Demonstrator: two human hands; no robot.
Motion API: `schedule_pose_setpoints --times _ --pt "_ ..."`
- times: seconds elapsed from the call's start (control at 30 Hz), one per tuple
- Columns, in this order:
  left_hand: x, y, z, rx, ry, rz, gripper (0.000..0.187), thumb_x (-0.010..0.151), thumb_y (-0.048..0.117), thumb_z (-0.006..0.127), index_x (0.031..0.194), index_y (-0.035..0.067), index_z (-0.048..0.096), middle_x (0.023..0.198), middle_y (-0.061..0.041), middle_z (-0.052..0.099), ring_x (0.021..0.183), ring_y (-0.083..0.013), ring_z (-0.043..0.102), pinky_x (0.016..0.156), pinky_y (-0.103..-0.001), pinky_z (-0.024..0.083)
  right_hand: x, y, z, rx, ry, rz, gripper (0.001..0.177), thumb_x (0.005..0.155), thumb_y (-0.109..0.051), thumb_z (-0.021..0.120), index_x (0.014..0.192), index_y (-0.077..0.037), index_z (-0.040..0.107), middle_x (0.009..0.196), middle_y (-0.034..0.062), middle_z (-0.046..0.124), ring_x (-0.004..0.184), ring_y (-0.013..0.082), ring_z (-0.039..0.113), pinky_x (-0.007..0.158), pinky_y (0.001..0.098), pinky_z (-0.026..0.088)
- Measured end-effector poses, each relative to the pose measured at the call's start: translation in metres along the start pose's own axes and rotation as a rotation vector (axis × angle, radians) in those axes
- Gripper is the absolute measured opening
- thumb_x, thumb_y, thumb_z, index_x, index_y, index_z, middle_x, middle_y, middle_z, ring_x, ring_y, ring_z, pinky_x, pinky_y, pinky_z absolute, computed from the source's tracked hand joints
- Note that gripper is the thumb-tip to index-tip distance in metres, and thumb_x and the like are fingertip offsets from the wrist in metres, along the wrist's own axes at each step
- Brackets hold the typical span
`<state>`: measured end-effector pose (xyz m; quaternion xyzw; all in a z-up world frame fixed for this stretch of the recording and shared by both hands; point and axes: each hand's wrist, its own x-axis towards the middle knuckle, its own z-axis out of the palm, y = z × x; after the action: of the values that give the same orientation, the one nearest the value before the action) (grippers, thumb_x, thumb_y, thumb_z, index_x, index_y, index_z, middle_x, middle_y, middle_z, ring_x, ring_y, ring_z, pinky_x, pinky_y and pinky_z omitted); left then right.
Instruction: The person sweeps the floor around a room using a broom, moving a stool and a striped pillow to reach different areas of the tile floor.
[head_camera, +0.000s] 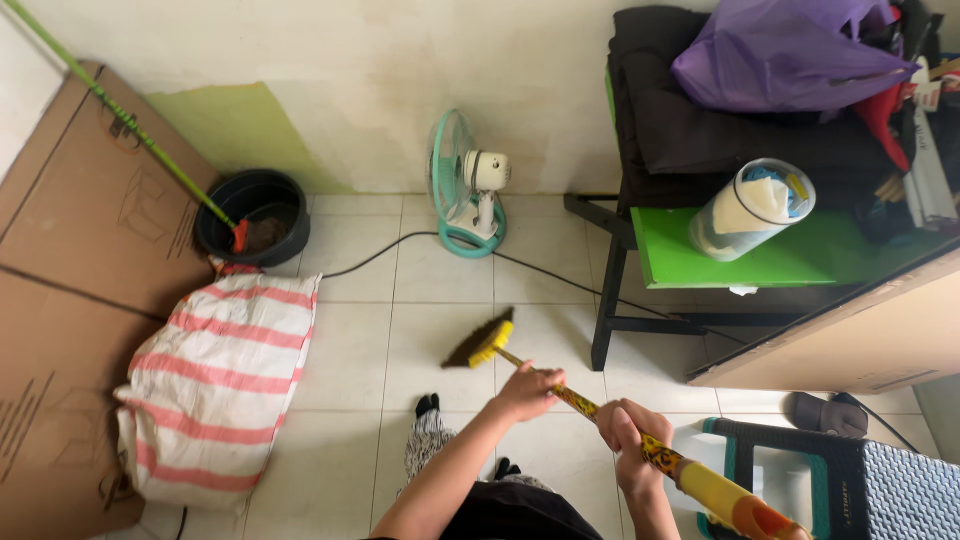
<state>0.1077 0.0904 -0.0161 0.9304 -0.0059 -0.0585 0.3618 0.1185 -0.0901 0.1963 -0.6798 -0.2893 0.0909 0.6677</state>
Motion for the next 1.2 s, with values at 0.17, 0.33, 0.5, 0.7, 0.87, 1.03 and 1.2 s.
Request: schedule_pose_setpoints --times 0.17,0.33,0.5,0.7,0.87,1.03,1.2 --pt "0.008 -0.004 -0.027 -0.011 -0.034 0.195 0.025 0.098 0.02 0.061 0.117 0.013 0.046 0.109 -0.005 0.069 0.112 -0.0252 0.066 0.119 -0.053 0.027 0.018 -0.01 0.016 0.031 0.092 -0.077 0.038 0.091 -0.012 0.042 0.055 -0.006 0.036 0.049 0.0032 0.042 0.044 0.0116 0.036 0.045 0.0297 0.031" --pt "0.015 -0.021 -0.063 0.073 -0.117 0.28 0.024 0.101 0.022 0.061 0.118 0.012 0.046 0.099 -0.005 0.072 0.106 -0.0243 0.069 0.122 -0.05 0.029 0.034 -0.022 0.044 0.102 0.232 -0.173 0.038 0.09 -0.007 0.042 0.053 -0.007 0.035 0.048 0.0023 0.038 0.041 0.0111 0.034 0.043 0.0302 0.032" --pt "0.019 -0.055 -0.089 0.15 -0.1 0.39 0.031 0.096 0.021 0.065 0.118 0.012 0.046 0.102 -0.006 0.073 0.105 -0.0251 0.07 0.119 -0.051 0.031 0.041 -0.025 0.083 0.118 0.297 -0.226 0.037 0.09 -0.007 0.042 0.054 -0.006 0.035 0.049 0.003 0.04 0.042 0.013 0.035 0.046 0.0301 0.032" --pt "0.019 -0.108 -0.112 0.162 -0.108 0.415 0.029 0.094 0.018 0.066 0.117 0.012 0.048 0.112 -0.006 0.07 0.114 -0.0259 0.067 0.118 -0.054 0.029 0.046 -0.012 0.13 0.066 0.282 -0.128 0.036 0.092 -0.009 0.042 0.057 -0.005 0.038 0.053 0.0048 0.044 0.05 0.0152 0.041 0.053 0.0313 0.04" --pt "0.016 -0.137 -0.126 0.132 -0.205 0.307 0.028 0.096 0.016 0.063 0.119 0.014 0.048 0.117 -0.005 0.067 0.122 -0.0258 0.061 0.115 -0.055 0.027 0.052 0.01 0.163 0.051 0.305 -0.101 0.037 0.093 -0.011 0.044 0.057 -0.005 0.039 0.053 0.0047 0.046 0.051 0.0145 0.043 0.054 0.0311 0.041" --pt "0.009 -0.15 -0.122 0.077 -0.276 0.292 0.025 0.097 0.018 0.063 0.118 0.015 0.049 0.118 -0.005 0.067 0.123 -0.0251 0.06 0.116 -0.054 0.028 0.051 0.019 0.184 0.042 0.349 -0.048 0.037 0.093 -0.011 0.045 0.058 -0.005 0.036 0.051 0.0046 0.043 0.048 0.014 0.037 0.049 0.0293 0.033" --pt "0.01 -0.152 -0.118 0.032 -0.286 0.3 0.024 0.098 0.02 0.061 0.118 0.016 0.048 0.12 -0.005 0.065 0.125 -0.0239 0.06 0.114 -0.051 0.031 0.054 0.015 0.187 0.061 0.399 -0.055 0.033 0.089 -0.005 0.04 0.056 -0.005 0.036 0.051 0.0043 0.042 0.048 0.0133 0.035 0.05 0.0302 0.034"
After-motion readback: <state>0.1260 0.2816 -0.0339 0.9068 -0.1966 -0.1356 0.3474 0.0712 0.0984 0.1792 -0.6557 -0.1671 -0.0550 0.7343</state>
